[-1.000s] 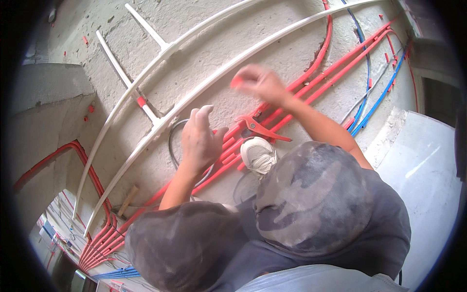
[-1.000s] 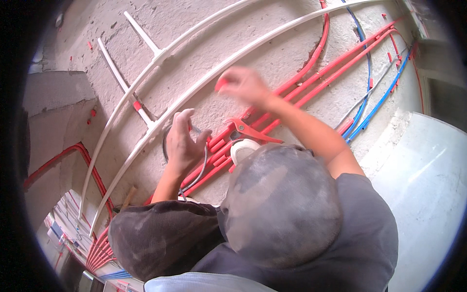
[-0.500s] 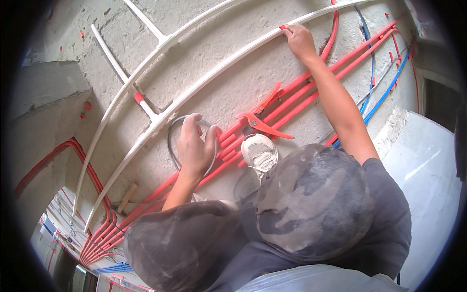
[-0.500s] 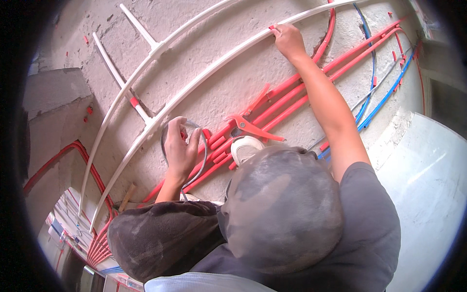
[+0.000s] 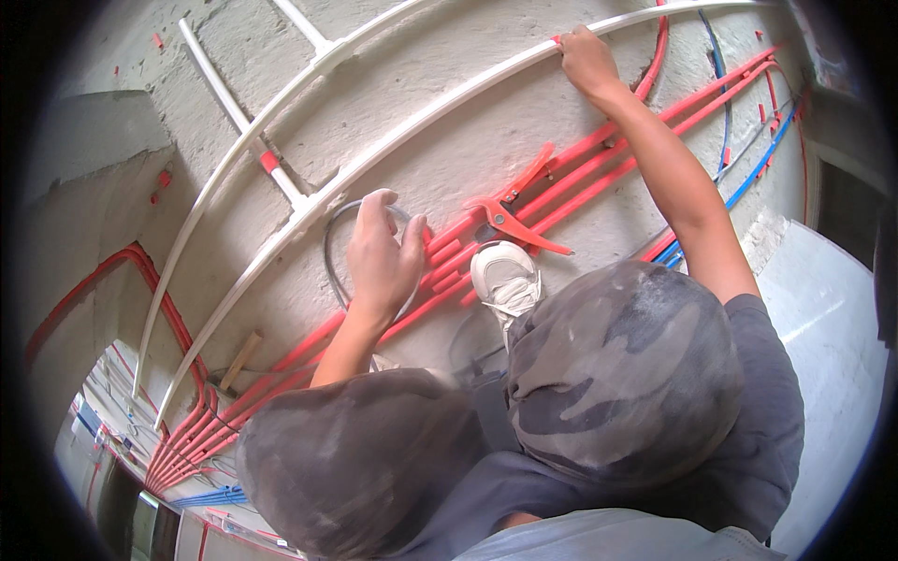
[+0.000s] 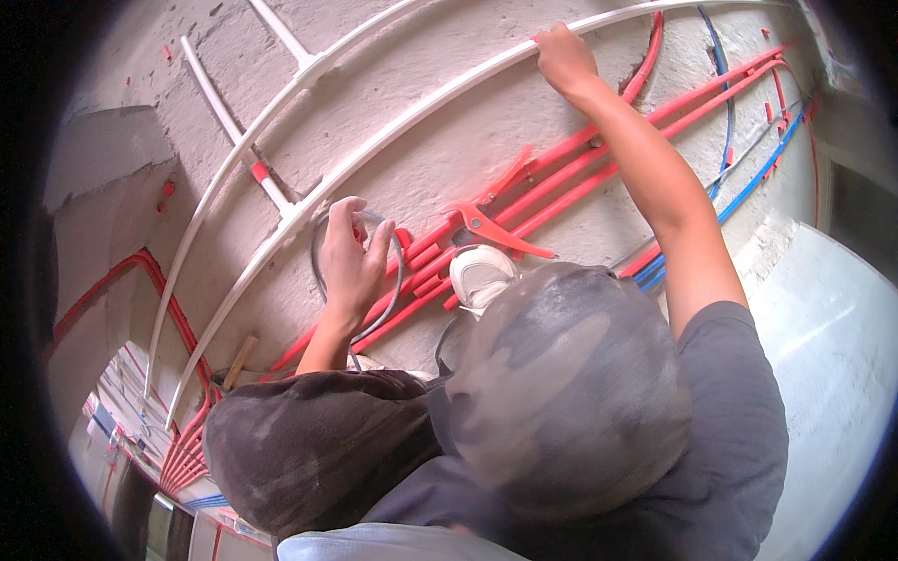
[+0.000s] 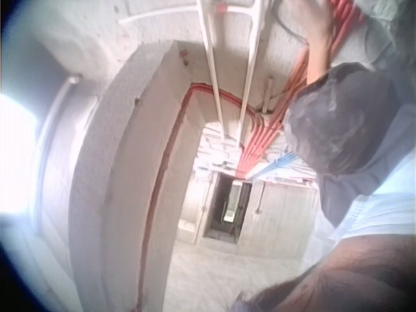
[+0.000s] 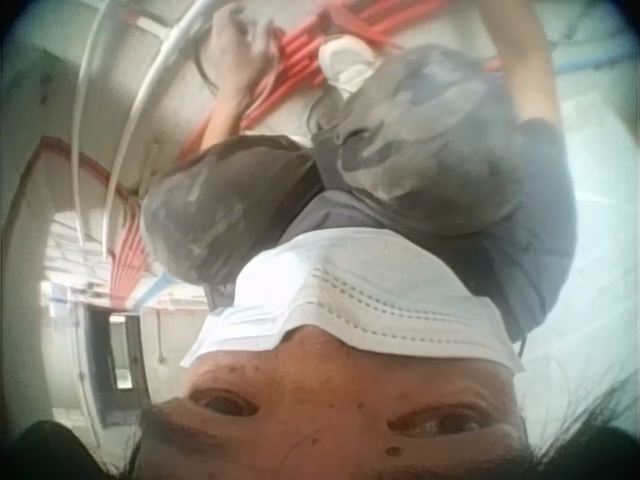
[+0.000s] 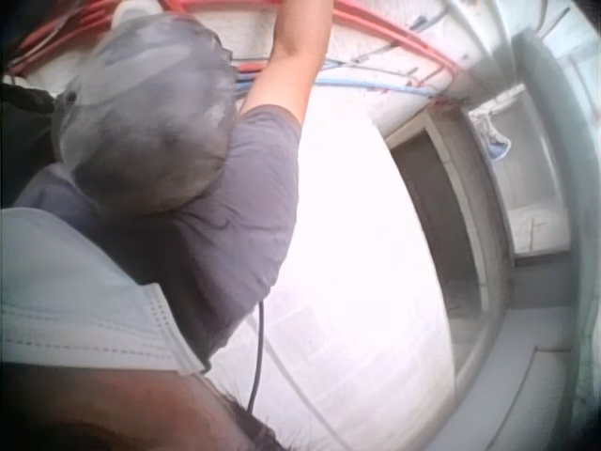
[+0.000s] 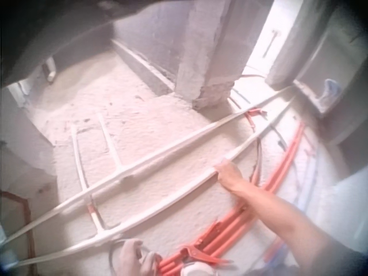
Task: The person secures white PVC pipes to a concrete wall using red plastic clips and a hammer. They repeatedly position the clips over the pipes and tap them into place while moving along the wall.
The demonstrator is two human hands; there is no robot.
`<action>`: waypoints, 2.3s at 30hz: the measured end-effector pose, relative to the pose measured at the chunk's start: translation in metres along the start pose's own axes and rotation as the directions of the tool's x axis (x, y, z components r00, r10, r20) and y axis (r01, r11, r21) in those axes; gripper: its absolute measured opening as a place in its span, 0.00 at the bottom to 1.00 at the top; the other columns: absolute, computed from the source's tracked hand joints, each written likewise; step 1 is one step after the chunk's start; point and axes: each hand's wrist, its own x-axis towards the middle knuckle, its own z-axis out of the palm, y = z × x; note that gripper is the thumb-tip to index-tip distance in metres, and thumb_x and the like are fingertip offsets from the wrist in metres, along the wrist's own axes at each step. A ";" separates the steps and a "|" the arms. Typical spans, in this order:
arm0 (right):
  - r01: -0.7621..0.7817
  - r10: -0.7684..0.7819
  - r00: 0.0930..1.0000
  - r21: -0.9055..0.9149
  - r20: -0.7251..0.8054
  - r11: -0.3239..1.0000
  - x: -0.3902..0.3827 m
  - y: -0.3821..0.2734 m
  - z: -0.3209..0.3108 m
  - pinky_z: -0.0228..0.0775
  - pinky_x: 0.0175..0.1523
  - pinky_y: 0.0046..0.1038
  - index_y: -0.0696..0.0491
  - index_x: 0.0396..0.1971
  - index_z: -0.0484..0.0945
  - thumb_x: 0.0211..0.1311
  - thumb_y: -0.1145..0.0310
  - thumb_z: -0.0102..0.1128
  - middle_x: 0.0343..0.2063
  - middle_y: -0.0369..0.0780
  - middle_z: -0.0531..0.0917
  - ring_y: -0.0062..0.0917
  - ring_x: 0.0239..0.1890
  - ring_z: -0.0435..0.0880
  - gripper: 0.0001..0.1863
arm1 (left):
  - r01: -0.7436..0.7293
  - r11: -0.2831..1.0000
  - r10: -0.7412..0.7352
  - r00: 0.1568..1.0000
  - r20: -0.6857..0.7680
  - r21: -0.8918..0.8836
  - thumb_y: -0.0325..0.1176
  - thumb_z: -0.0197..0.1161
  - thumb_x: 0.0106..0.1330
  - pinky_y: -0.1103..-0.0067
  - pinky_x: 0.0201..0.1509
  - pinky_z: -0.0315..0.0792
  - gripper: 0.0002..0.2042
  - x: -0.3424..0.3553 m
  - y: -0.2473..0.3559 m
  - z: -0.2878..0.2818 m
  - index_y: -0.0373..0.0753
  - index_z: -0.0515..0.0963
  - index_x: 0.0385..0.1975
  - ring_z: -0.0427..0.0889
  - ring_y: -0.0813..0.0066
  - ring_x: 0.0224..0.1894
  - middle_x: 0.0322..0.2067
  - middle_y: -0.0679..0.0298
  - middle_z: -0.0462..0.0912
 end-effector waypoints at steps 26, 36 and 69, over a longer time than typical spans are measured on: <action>0.209 -0.395 0.911 0.956 -0.115 0.205 -0.131 -0.285 -0.095 0.77 0.43 0.29 0.58 0.49 0.82 0.64 0.79 0.63 0.35 0.43 0.84 0.30 0.37 0.86 0.13 | 0.058 0.028 -0.234 0.971 0.050 -0.998 0.24 0.67 0.69 0.74 0.55 0.75 0.04 -0.009 -0.010 -0.035 0.36 0.82 0.41 0.82 0.73 0.46 0.44 0.62 0.84; 0.305 -0.400 0.900 0.903 -0.171 0.301 -0.128 -0.268 -0.097 0.76 0.40 0.38 0.57 0.39 0.82 0.65 0.75 0.64 0.32 0.45 0.83 0.42 0.35 0.83 0.05 | 0.118 0.190 -0.145 0.985 0.092 -0.975 0.25 0.65 0.71 0.77 0.47 0.75 0.05 -0.010 0.007 -0.041 0.33 0.80 0.43 0.81 0.74 0.40 0.41 0.61 0.84; -0.024 -0.682 0.711 0.976 0.170 0.218 -0.125 -0.408 -0.021 0.77 0.41 0.23 0.61 0.39 0.84 0.64 0.78 0.64 0.32 0.39 0.87 0.19 0.34 0.83 0.06 | -0.168 0.970 0.054 0.853 -0.519 -0.175 0.08 0.60 0.55 0.78 0.45 0.77 0.10 -0.068 -0.118 -0.104 0.32 0.76 0.31 0.82 0.69 0.38 0.36 0.57 0.82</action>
